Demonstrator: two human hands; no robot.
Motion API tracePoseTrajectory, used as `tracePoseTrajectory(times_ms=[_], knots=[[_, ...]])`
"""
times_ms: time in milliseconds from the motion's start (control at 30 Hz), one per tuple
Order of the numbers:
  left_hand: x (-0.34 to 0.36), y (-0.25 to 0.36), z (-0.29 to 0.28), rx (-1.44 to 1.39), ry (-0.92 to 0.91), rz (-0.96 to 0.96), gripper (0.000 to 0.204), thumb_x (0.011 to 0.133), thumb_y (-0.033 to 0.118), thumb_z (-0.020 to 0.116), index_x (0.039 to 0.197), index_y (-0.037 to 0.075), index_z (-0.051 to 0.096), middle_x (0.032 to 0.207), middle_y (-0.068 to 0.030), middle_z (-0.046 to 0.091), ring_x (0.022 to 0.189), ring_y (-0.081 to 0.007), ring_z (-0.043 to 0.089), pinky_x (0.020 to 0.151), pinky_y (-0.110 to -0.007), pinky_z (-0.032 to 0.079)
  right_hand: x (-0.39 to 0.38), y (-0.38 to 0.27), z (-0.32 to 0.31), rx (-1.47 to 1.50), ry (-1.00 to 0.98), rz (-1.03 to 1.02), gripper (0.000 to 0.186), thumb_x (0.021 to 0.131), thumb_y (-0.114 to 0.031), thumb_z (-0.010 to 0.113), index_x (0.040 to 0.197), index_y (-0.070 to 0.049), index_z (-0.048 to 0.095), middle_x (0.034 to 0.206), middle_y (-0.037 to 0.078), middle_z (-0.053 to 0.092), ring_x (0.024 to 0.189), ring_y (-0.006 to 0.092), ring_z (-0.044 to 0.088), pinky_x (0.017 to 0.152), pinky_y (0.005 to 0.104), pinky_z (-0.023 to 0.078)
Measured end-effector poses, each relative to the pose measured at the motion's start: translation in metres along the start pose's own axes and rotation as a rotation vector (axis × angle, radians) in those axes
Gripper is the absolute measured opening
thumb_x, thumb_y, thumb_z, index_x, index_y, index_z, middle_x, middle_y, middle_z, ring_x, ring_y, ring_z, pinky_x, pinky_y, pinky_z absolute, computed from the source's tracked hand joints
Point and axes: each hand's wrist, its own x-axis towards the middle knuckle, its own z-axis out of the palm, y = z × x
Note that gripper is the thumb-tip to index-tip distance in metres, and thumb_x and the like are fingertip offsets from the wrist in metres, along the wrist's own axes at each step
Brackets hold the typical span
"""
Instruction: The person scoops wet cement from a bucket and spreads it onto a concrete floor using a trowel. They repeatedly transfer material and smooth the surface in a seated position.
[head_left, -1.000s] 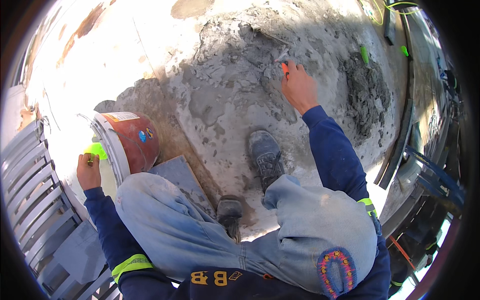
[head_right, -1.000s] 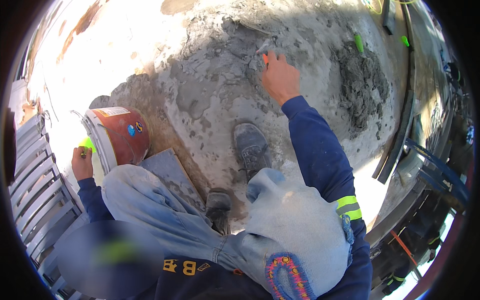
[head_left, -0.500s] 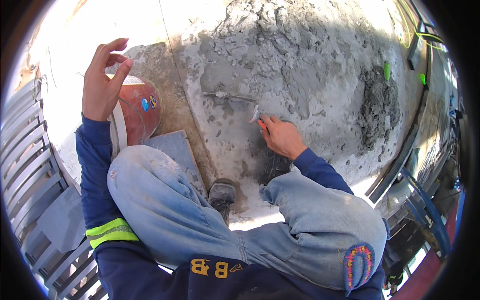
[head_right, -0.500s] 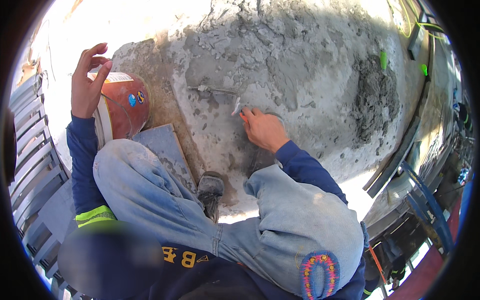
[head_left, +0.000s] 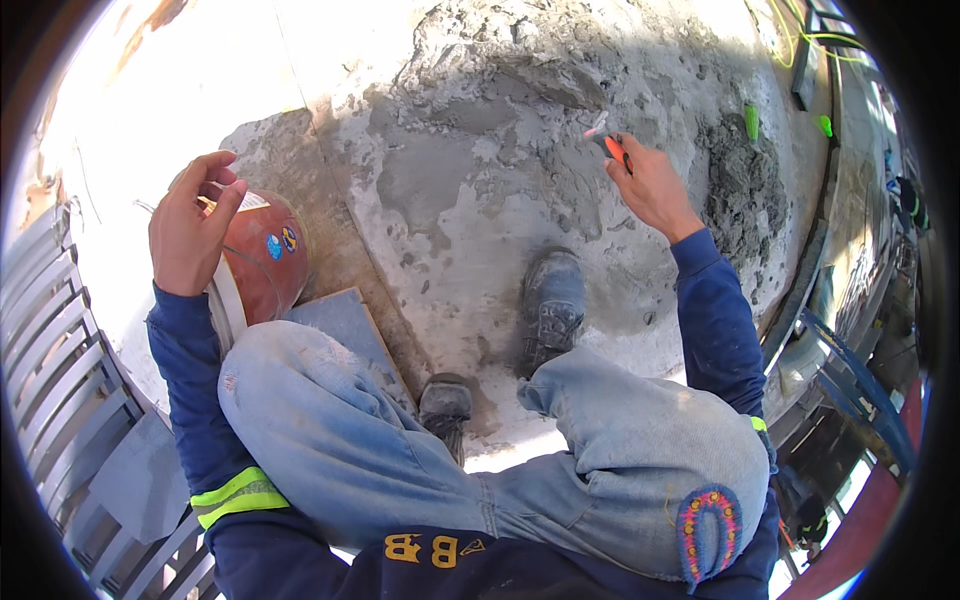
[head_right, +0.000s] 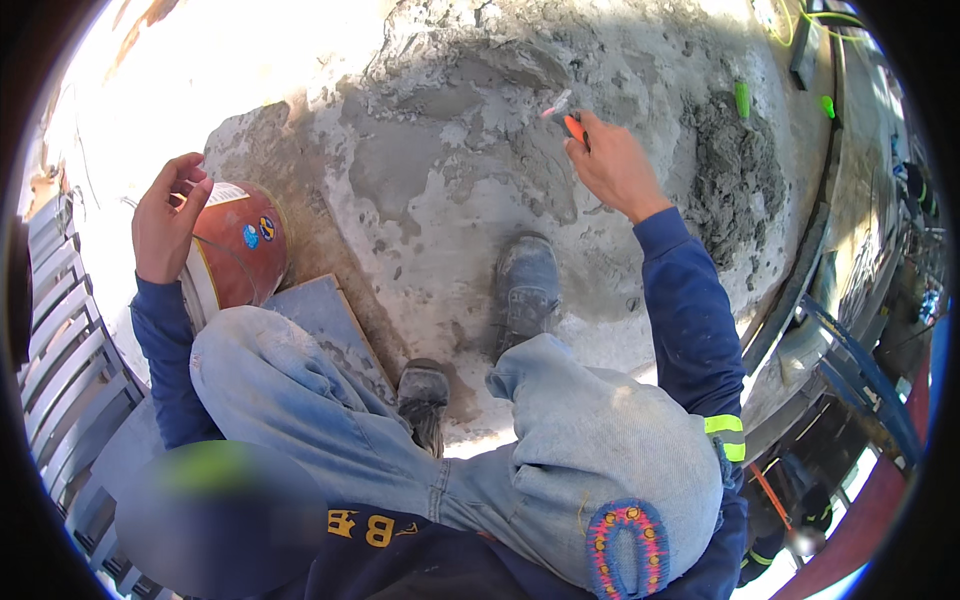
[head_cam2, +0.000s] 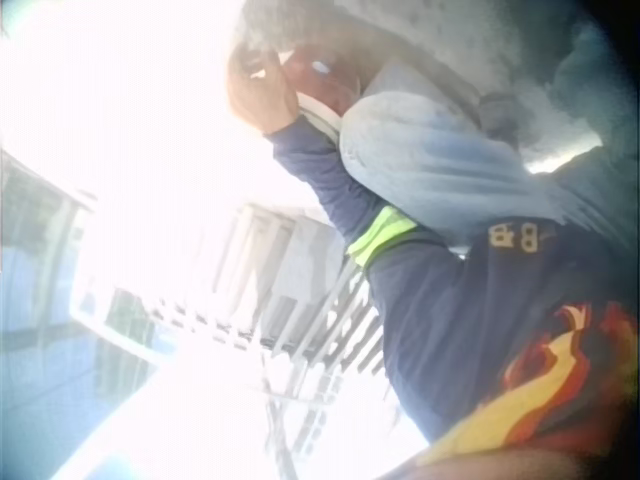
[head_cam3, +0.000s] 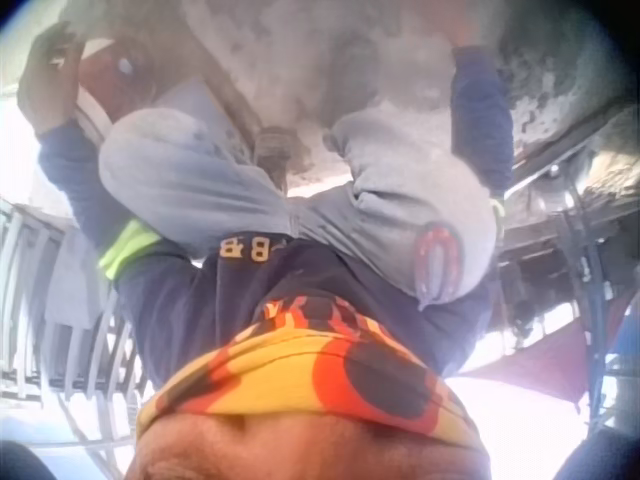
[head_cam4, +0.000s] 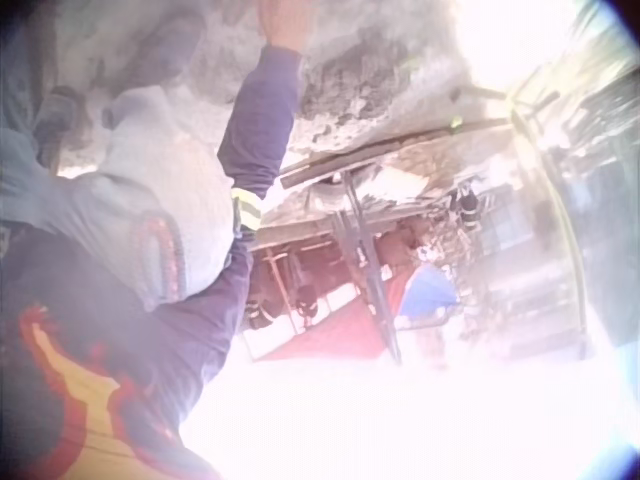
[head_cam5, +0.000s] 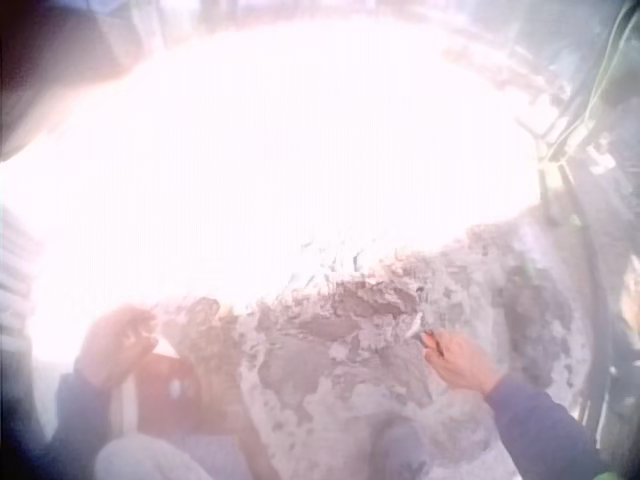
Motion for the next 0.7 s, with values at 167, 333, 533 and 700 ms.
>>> tracePoseTrajectory(times_ms=[167,333,533,700], knots=[[-0.002,-0.002,-0.001,0.015,0.004,0.022,0.031,0.089,0.019,0.071,0.119,0.009,0.068,0.097,-0.0034,0.070,0.080,-0.0135,0.066,0.071,-0.029,0.050,-0.076,0.005,0.016,0.744,-0.096,0.421,0.025,0.099,-0.026,0.054,0.099,-0.001,0.054,0.073,0.008,0.059,0.049,0.0202,0.056,0.047,0.0334,0.044],[-0.004,-0.001,0.002,0.015,0.006,0.018,0.030,0.089,0.019,0.071,0.117,0.010,0.068,0.090,-0.0033,0.070,0.079,-0.0150,0.067,0.071,-0.030,0.051,-0.136,-0.027,0.065,1.232,-0.292,0.745,0.022,0.099,-0.025,0.051,0.103,-0.004,0.053,0.077,0.006,0.059,0.048,0.0122,0.054,0.039,0.0279,0.041],[0.000,0.000,0.002,0.078,-0.047,0.015,0.030,0.091,0.019,0.070,0.119,0.009,0.067,0.091,-0.0024,0.069,0.076,-0.0123,0.062,0.069,-0.027,0.048,-0.006,-0.042,0.110,1.382,-0.223,0.553,0.022,0.100,-0.026,0.050,0.107,-0.005,0.050,0.078,0.005,0.060,0.049,0.0111,0.052,0.041,0.0277,0.042],[-0.003,-0.004,0.003,0.064,0.014,0.029,0.028,0.088,0.021,0.070,0.115,0.012,0.068,0.088,-0.0020,0.070,0.076,-0.0156,0.066,0.070,-0.031,0.051,-0.026,-0.058,0.090,1.358,-0.124,0.518,0.019,0.100,-0.023,0.052,0.101,-0.005,0.051,0.075,0.005,0.059,0.048,0.0115,0.053,0.041,0.0277,0.041]])
